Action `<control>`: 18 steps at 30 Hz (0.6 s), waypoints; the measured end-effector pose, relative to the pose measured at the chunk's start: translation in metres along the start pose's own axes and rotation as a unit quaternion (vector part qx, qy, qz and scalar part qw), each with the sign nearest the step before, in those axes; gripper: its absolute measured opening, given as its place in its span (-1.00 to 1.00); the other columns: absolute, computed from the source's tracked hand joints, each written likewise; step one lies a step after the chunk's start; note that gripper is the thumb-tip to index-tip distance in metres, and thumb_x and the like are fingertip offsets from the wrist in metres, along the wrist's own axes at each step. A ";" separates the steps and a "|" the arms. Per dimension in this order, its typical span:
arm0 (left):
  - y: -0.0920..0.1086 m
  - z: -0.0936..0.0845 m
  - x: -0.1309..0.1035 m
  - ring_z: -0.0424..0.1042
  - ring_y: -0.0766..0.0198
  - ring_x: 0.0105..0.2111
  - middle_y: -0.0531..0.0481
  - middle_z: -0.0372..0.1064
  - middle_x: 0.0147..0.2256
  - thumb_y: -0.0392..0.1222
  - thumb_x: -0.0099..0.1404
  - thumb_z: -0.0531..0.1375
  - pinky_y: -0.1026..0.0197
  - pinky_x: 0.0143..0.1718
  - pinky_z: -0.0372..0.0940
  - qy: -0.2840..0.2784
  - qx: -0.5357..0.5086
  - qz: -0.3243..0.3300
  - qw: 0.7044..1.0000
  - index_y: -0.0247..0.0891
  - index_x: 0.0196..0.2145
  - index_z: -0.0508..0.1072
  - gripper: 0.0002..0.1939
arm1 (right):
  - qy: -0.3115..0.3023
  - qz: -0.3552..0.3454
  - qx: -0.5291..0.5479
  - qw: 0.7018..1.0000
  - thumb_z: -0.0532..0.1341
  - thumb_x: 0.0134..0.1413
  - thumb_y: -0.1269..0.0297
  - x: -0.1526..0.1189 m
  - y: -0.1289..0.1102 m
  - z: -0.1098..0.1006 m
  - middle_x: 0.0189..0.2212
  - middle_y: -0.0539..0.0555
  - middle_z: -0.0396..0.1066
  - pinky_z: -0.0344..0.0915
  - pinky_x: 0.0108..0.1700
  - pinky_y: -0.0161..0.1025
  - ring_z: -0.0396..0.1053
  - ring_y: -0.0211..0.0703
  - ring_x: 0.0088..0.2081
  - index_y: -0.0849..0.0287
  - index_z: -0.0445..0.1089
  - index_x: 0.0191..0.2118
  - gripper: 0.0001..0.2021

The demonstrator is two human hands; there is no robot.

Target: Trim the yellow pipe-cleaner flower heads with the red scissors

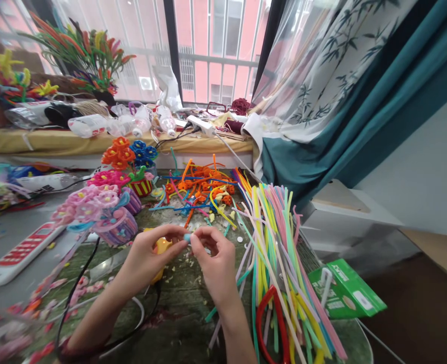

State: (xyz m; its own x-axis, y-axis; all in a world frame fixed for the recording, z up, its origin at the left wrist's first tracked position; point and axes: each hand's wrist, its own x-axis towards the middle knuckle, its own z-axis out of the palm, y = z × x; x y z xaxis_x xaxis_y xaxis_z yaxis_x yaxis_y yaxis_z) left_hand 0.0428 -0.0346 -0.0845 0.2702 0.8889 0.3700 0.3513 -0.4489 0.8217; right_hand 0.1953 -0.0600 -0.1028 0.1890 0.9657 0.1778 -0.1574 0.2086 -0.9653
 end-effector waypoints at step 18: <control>0.007 -0.002 -0.001 0.38 0.32 -0.47 0.07 0.49 -0.48 -0.20 0.24 0.31 0.29 -0.40 0.25 0.010 -0.009 0.021 1.000 -0.22 -0.35 0.58 -0.94 | -0.066 0.063 0.084 0.992 0.43 -0.04 0.03 0.002 -0.001 -0.001 -0.64 -0.02 0.49 0.35 -0.48 -0.28 0.42 -0.19 -0.59 0.15 0.54 -0.46 -0.73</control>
State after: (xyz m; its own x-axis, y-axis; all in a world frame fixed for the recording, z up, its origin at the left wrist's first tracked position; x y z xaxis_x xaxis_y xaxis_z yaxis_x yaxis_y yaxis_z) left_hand 0.0430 -0.0383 -0.0783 0.2665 0.8707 0.4134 0.3242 -0.4849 0.8122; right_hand 0.1971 -0.0581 -0.1021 0.0305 0.9953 0.0924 -0.3325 0.0973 -0.9381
